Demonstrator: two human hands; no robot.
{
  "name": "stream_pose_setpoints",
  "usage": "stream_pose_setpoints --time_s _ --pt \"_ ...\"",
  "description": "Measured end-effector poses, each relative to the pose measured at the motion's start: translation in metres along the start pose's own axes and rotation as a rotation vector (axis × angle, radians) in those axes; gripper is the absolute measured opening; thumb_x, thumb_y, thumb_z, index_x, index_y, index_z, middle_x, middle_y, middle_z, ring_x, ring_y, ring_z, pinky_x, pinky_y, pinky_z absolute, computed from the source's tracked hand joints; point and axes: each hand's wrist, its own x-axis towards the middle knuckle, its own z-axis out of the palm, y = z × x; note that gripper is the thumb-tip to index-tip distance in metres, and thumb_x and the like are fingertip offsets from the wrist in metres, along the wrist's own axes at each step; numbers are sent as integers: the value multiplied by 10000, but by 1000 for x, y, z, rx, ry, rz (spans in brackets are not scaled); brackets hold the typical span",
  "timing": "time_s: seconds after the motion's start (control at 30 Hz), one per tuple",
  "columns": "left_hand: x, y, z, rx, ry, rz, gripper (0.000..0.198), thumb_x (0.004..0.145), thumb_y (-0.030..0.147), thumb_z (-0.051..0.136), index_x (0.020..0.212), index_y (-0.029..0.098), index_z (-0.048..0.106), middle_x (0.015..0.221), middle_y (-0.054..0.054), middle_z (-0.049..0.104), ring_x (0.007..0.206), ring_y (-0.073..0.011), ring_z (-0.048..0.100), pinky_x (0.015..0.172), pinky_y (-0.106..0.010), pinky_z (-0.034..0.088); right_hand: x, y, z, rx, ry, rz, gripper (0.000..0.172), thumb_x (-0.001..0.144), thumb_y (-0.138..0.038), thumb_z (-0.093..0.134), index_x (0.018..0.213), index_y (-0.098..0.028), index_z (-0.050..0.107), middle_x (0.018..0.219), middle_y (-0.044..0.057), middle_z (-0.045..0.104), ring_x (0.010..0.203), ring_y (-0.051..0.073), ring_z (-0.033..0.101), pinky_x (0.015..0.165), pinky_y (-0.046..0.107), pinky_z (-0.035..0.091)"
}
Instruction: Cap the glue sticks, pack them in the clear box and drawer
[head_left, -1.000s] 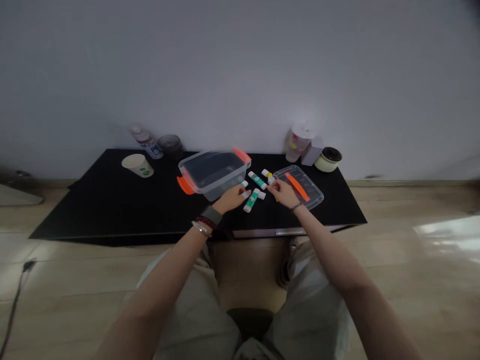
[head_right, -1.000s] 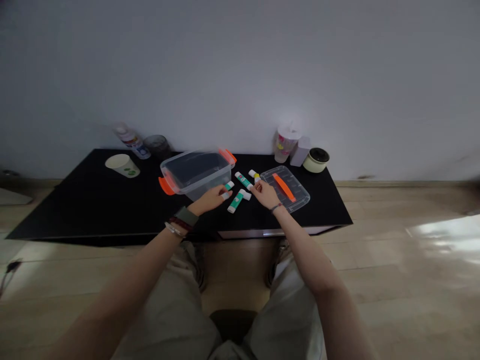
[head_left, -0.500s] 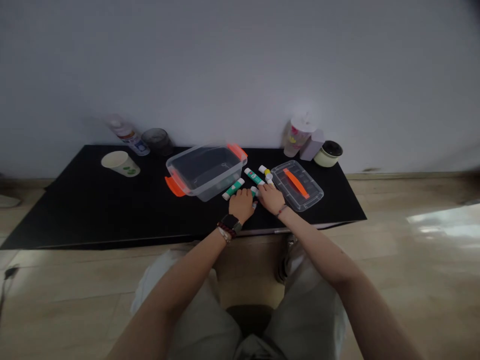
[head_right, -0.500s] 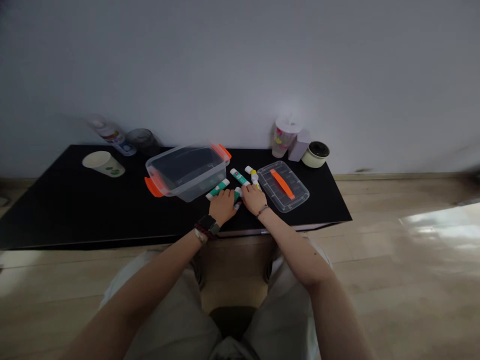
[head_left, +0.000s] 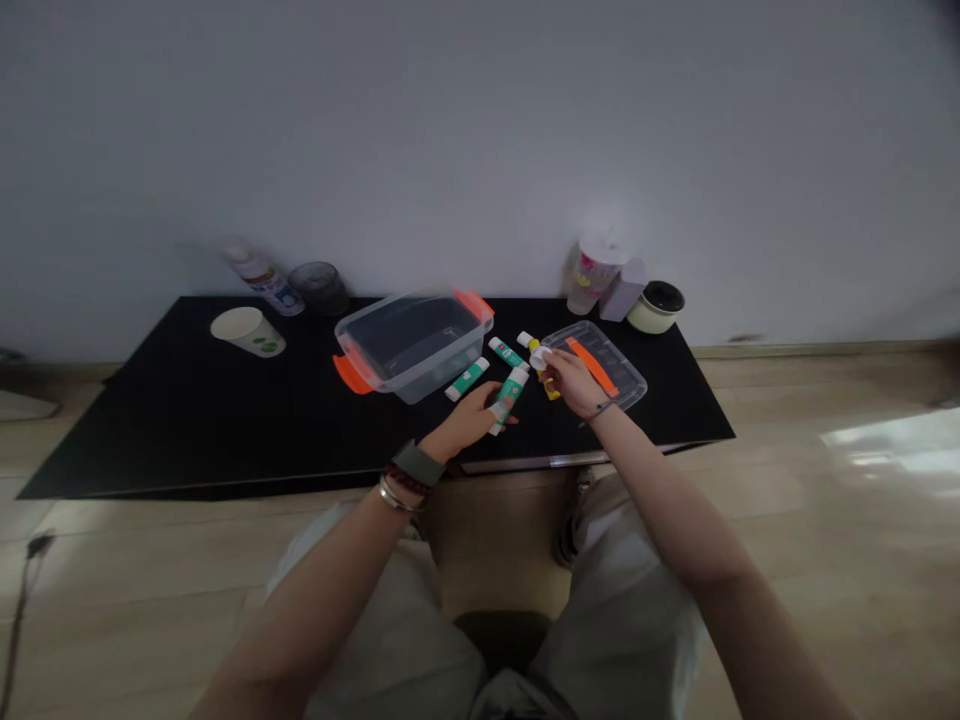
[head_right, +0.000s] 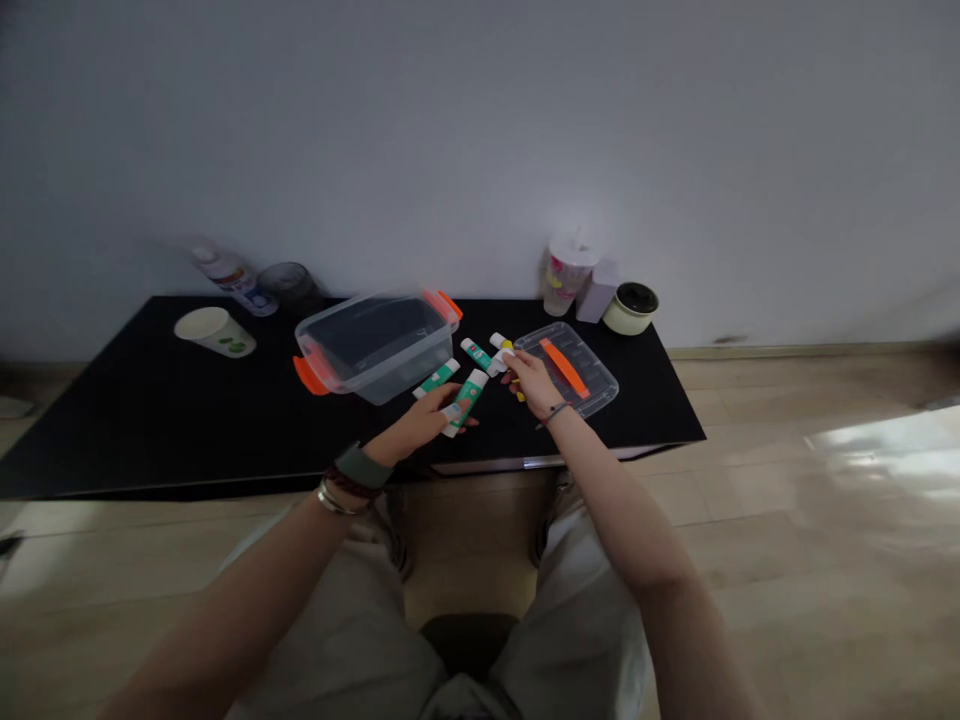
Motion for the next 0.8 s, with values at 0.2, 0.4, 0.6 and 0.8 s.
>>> stream_pose_setpoints --time_s 0.2,0.4,0.6,0.8 --pt "-14 14 -1 -184 -17 -54 337 862 414 676 1093 186 587 899 -17 618 652 -88 619 546 -188 468 -17 -11 8 23 -131 -53 315 729 -430 723 899 -199 594 718 -31 558 602 89 506 477 200 316" --pt "-18 17 -8 -277 -77 13 343 823 440 703 1002 166 602 749 17 557 591 -78 557 500 -181 421 -28 -21 9 -118 -217 -175 381 792 -490 674 1054 -229 581 715 -40 521 600 109 476 509 229 321" --pt "-24 20 -10 -289 -122 19 410 794 514 721 911 144 588 730 12 566 484 -41 464 413 -170 334 -37 -14 15 -289 -286 -332 388 863 -576 615 1010 -222 552 771 -21 532 672 127 482 610 257 394" --pt "-28 24 -8 -392 -288 -81 440 868 580 598 960 153 541 745 -28 628 456 -43 438 383 -152 308 -45 -18 13 -452 -198 -546 420 977 -588 410 935 -203 573 761 -9 512 672 134 459 629 268 374"
